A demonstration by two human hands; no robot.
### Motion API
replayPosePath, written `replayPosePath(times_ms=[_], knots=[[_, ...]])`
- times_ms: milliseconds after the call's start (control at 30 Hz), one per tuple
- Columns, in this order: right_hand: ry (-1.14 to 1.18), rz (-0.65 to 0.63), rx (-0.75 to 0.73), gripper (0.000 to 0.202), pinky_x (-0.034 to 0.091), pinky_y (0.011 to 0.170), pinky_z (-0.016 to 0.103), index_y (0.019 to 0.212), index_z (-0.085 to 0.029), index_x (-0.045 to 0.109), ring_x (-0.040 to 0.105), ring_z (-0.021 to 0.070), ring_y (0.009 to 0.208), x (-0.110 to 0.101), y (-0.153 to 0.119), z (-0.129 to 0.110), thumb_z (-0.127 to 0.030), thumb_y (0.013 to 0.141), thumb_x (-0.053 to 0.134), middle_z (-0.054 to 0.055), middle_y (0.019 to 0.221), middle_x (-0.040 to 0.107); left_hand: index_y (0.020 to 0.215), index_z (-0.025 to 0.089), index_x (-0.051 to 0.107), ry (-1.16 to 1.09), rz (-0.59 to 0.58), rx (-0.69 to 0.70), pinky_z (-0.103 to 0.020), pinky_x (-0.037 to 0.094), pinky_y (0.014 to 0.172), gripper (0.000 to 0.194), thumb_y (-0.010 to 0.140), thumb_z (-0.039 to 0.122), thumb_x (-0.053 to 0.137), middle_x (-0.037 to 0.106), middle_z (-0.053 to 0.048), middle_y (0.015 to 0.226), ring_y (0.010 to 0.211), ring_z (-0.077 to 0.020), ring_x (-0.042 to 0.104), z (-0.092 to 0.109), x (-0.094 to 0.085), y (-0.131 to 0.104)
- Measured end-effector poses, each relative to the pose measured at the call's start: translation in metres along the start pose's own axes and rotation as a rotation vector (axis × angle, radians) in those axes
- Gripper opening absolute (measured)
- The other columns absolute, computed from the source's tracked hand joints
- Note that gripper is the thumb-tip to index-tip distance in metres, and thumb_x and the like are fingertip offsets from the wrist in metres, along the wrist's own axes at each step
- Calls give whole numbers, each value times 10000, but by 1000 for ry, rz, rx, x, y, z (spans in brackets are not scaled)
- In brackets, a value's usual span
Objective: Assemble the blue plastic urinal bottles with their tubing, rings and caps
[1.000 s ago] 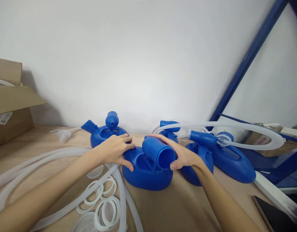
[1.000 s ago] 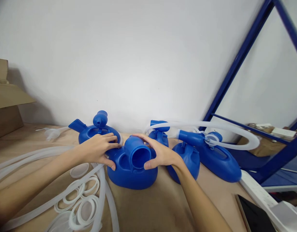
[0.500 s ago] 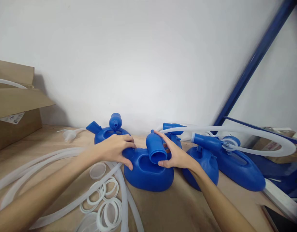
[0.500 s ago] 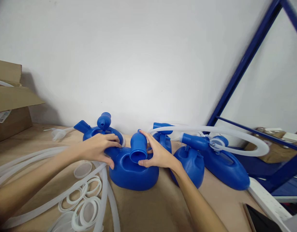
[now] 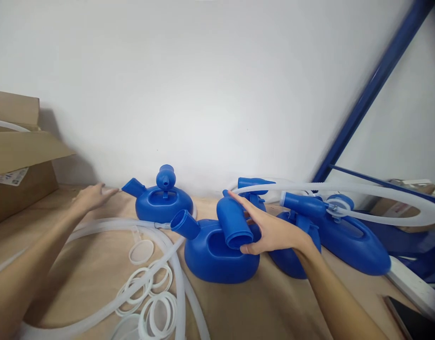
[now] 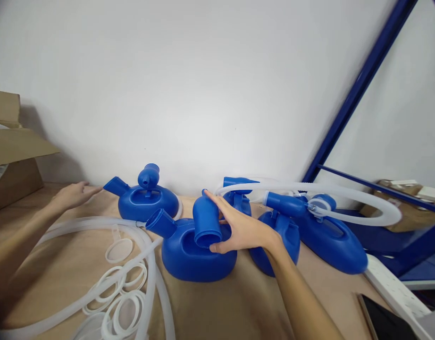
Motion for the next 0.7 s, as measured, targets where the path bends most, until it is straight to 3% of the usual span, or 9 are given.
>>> replayPosePath(times_ms=[133,233,333,433,533,700], knots=[[41,-1,-6,1219,514,1085,471,1659,-345,95,558,332,1324,-1,1,2,-356,720,873,127,1671,254,816,218,678,183,-57,18,-432,461,786,563,750,772,603,711,-104,902,970,-394,605,-10,10,-13],[85,16,-26,1205,530,1070,464,1650,-340,134,558,326,1319,0,5,3,-375,708,884,128,1667,249,818,212,729,271,-88,17,-506,472,840,518,819,701,557,726,-136,1000,1021,-422,598,-7,3,-13],[106,21,-46,1200,525,1086,454,1647,-339,141,545,321,1334,2,8,4,-389,709,889,123,1665,230,941,125,772,315,-98,-1,-526,490,861,562,905,587,454,689,-245,1106,1041,-421,596,0,-11,-7],[94,21,-63,1217,530,1080,459,1646,-356,133,563,318,1308,2,9,5,-402,699,896,116,1662,216,1182,29,717,331,-55,-1,-525,475,959,643,966,508,346,624,-304,1198,1102,-388,593,15,-39,-2],[73,36,-95,1204,542,1058,464,1643,-369,154,576,314,1277,1,9,7,-434,697,896,110,1668,210,1335,46,634,337,17,-25,-528,469,998,720,1008,545,229,573,-283,1273,1134,-365,598,34,-80,-5],[53,46,-114,1192,532,1057,488,1641,-393,152,590,310,1250,2,11,10,-487,707,886,94,1690,183,1339,103,624,326,209,16,-529,484,994,781,1001,665,200,586,-197,1239,1169,-358,577,79,-151,-23]])
Point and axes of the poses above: each hand's wrist, its own y-axis towards the middle knuckle, its own x-axis out of the palm, z = x × y, the point moved 7 cm from there along y, towards the middle knuckle
